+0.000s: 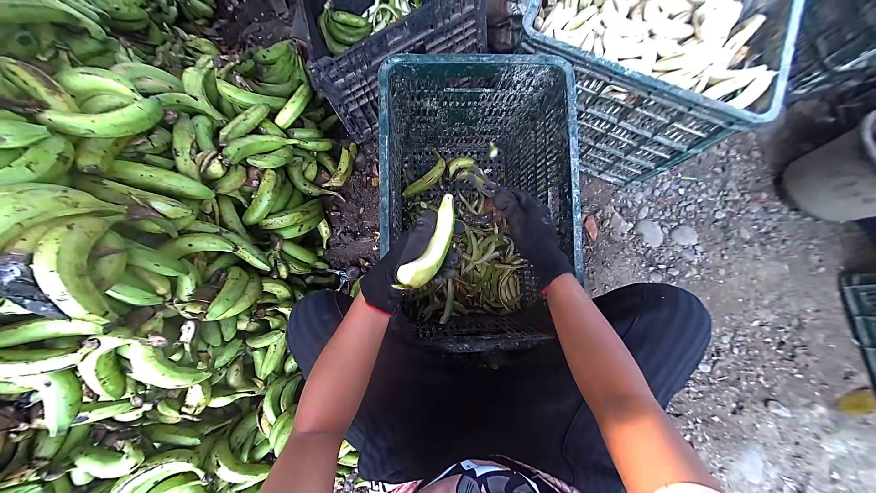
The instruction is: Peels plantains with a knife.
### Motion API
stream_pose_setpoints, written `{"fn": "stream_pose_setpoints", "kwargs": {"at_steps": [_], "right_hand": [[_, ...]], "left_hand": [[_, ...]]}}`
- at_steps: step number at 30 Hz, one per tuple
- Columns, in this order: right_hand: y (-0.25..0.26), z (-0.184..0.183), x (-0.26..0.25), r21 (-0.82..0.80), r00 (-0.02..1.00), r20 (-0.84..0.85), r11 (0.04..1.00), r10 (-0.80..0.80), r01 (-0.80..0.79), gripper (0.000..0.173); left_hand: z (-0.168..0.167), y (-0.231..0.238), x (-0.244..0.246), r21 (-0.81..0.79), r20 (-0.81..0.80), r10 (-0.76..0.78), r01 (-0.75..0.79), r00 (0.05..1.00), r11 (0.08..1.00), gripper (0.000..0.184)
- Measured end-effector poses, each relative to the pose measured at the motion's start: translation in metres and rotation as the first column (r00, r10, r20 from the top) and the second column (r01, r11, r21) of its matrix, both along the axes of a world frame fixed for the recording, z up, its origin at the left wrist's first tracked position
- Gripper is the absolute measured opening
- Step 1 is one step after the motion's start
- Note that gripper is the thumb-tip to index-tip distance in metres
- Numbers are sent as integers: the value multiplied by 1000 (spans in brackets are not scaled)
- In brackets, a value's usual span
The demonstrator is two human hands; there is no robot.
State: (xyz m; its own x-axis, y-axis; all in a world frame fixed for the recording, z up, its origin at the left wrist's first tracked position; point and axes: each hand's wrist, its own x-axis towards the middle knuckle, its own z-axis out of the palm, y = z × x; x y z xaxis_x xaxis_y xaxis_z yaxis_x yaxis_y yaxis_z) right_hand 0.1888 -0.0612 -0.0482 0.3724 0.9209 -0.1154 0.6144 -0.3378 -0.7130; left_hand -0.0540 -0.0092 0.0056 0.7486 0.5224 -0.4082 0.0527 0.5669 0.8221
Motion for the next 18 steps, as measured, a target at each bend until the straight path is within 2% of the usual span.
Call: {"fn": "stream_pose_setpoints", "kwargs": {"at_steps": [2,4,6,7,9,10,14,15,16,17,18], "right_hand": [[-9,-6,5,5,999,-36,1000,-13,13,70],[-22,-6,-11,61,996,-93,998,9,-3,67],[-28,-1,-35,92,990,-140,996,31,-19,63],[-29,1,-47,101,990,-133,994,40,-27,65],[-34,2,-71,108,992,-110,993,60,-48,68],[-39,3,-81,120,992,-95,990,80,-68,68],[-59,5,-104,152,994,30,982,110,-113,70],[-60,5,-106,148,993,47,982,107,-113,70],[-59,4,-107,146,994,50,983,102,-108,69],[-55,4,-106,147,995,49,984,93,-99,70],[-50,4,-103,150,995,53,985,83,-90,71]], "left_hand": [[0,3,1,59,16,46,-47,999,997,70],[-1,4,7,132,37,161,-164,986,978,71],[-8,9,14,266,114,308,-328,945,907,72],[-12,12,18,370,146,392,-418,908,830,77],[-19,15,25,568,220,562,-574,797,591,86],[-19,15,26,616,264,619,-623,740,482,82],[-13,24,21,644,353,813,-750,463,147,60],[-10,26,18,663,349,840,-743,417,93,58],[-6,25,16,682,338,848,-727,408,78,56],[-4,23,16,683,334,848,-726,412,83,55],[-3,21,17,659,334,828,-740,450,136,53]]}}
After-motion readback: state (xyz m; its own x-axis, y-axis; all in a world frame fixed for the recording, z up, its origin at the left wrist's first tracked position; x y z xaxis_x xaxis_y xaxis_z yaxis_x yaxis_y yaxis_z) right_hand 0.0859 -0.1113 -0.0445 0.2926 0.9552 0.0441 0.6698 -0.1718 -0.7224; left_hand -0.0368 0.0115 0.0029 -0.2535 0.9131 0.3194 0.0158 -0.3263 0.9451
